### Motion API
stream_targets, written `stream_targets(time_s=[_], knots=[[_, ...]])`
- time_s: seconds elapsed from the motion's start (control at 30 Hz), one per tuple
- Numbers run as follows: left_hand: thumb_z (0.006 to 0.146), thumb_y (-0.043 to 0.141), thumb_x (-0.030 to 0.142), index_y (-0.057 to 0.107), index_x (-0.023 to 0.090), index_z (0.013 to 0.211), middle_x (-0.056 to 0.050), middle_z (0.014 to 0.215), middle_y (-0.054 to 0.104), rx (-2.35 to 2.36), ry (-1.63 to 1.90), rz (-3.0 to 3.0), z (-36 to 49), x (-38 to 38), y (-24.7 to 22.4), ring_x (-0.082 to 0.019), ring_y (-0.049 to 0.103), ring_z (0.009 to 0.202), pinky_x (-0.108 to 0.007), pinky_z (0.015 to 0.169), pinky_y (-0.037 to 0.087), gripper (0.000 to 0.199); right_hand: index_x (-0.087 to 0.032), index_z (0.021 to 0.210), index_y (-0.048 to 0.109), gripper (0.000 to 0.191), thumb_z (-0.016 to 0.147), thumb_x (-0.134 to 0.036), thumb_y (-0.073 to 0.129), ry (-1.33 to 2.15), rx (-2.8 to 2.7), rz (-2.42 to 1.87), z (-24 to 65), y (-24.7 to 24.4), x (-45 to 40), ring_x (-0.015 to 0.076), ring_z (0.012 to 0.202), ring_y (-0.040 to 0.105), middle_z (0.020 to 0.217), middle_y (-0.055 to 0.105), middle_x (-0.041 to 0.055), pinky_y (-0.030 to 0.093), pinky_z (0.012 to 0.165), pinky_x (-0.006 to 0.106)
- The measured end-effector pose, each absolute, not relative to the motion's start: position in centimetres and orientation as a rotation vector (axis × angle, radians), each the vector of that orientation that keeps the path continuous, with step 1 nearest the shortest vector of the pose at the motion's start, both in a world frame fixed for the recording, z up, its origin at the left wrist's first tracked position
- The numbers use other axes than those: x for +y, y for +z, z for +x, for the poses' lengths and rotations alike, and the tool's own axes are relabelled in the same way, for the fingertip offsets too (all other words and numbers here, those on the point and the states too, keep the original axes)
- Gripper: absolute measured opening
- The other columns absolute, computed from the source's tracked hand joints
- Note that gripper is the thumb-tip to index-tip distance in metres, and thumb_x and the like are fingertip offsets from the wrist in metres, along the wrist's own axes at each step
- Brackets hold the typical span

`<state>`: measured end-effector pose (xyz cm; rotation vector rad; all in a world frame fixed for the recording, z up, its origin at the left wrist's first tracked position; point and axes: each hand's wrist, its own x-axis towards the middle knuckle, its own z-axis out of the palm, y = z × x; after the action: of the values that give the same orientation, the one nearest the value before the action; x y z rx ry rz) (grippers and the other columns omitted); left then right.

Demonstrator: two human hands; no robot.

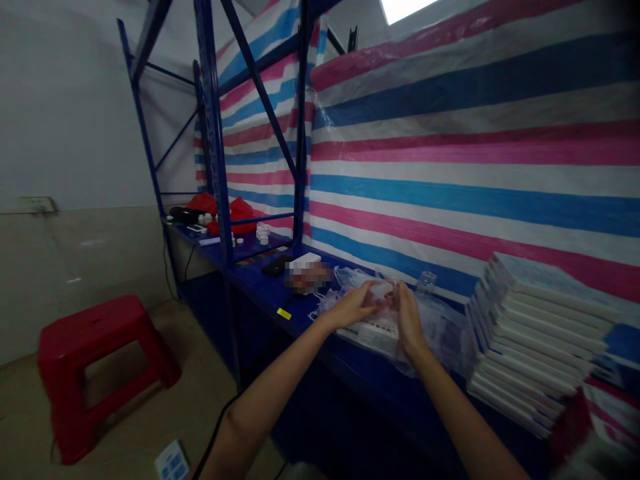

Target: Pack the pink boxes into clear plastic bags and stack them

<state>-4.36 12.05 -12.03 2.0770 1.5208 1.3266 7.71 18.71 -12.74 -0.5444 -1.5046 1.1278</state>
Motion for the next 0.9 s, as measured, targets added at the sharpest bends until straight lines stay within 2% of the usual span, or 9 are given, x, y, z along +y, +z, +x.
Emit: stream_targets(time_s=[0.07,0.13,0.2,0.27,0.4,0.5,0.63,0.73,0.9], knots=[[0.083,0.048,0.031,0.056,0.011,0.105,-0.007,0.089,0.062,1.579,1.169,2.069,-4.9,11.9,-11.9,-0.018,0.057,0.08,-0.031,0.075,0.043,0.031,-0.019,0.099,0.061,0.047,0.081,-0.055,0.037,1.055,-1.552,-0.551,7.6,-12.7,18.5,0.0184,0.078,0.056,0.089,0.061,0.0048,0.044,0.071,0.031],[0.088,0.036,0.029,0.061,0.01,0.087,-0.006,0.078,0.063,1.626,1.119,2.073,-5.1,11.8,-11.6,-0.017,0.057,0.073,-0.028,0.071,0.043,0.032,-0.018,0.112,0.056,0.05,0.08,-0.055,0.042,1.003,-1.659,-0.524,7.4,-12.7,18.4,0.0193,0.085,0.055,0.096,0.061,0.0058,0.043,0.078,0.032],[0.088,0.031,0.023,0.061,0.01,0.084,-0.007,0.082,0.063,1.698,1.138,2.149,-5.0,11.8,-11.3,-0.016,0.056,0.078,-0.028,0.075,0.043,0.032,-0.018,0.125,0.045,0.062,0.074,-0.054,0.052,1.014,-1.761,-0.481,7.2,-12.8,18.3,0.0203,0.091,0.055,0.102,0.06,0.0064,0.042,0.084,0.034],[0.086,0.034,0.017,0.059,0.011,0.093,-0.008,0.095,0.062,1.846,1.113,2.282,-4.5,11.7,-11.2,-0.018,0.054,0.09,-0.031,0.083,0.04,0.026,-0.019,0.128,0.042,0.07,0.068,-0.051,0.061,1.025,-1.844,-0.44,6.9,-13.0,18.4,0.0212,0.096,0.055,0.106,0.06,0.0065,0.041,0.088,0.036],[0.085,0.037,0.015,0.054,0.01,0.105,-0.014,0.106,0.059,2.124,0.881,2.439,-3.0,11.4,-11.2,-0.025,0.05,0.101,-0.04,0.09,0.033,0.027,-0.019,0.104,0.061,0.047,0.072,-0.053,0.055,0.938,-1.834,-0.469,7.0,-13.3,18.4,0.0223,0.098,0.054,0.105,0.061,0.0071,0.037,0.092,0.037],[0.088,0.036,0.021,0.058,0.013,0.096,-0.013,0.105,0.06,2.065,1.034,2.405,-2.4,11.6,-11.4,-0.025,0.05,0.101,-0.042,0.091,0.031,0.025,-0.016,0.087,0.065,0.049,0.08,-0.058,0.04,0.958,-1.67,-0.579,7.3,-13.2,18.1,0.0227,0.088,0.057,0.087,0.064,0.0082,0.041,0.085,0.037],[0.08,0.054,0.035,0.061,0.013,0.083,-0.007,0.091,0.064,1.583,1.437,1.996,-3.5,12.4,-11.6,-0.02,0.054,0.087,-0.033,0.081,0.039,0.023,-0.018,0.093,0.063,0.052,0.081,-0.06,0.033,1.06,-1.533,-0.587,7.8,-12.8,17.7,0.0224,0.094,0.055,0.094,0.063,0.0067,0.043,0.081,0.033],[0.072,0.062,0.041,0.062,0.011,0.078,-0.003,0.075,0.061,1.261,1.426,1.67,-5.0,12.6,-11.6,-0.014,0.054,0.07,-0.025,0.067,0.04,0.031,-0.021,0.094,0.06,0.048,0.08,-0.06,0.035,1.222,-1.505,-0.557,7.9,-12.5,17.6,0.0213,0.091,0.056,0.093,0.062,0.0046,0.044,0.075,0.03],[0.064,0.068,0.039,0.06,0.012,0.076,0.0,0.068,0.057,0.997,1.331,1.249,-6.6,12.8,-11.6,-0.008,0.05,0.059,-0.023,0.06,0.04,0.03,-0.022,0.082,0.055,0.041,0.078,-0.06,0.04,1.311,-1.615,-0.455,7.8,-12.5,17.6,0.0188,0.076,0.055,0.08,0.059,0.0022,0.043,0.067,0.029]])
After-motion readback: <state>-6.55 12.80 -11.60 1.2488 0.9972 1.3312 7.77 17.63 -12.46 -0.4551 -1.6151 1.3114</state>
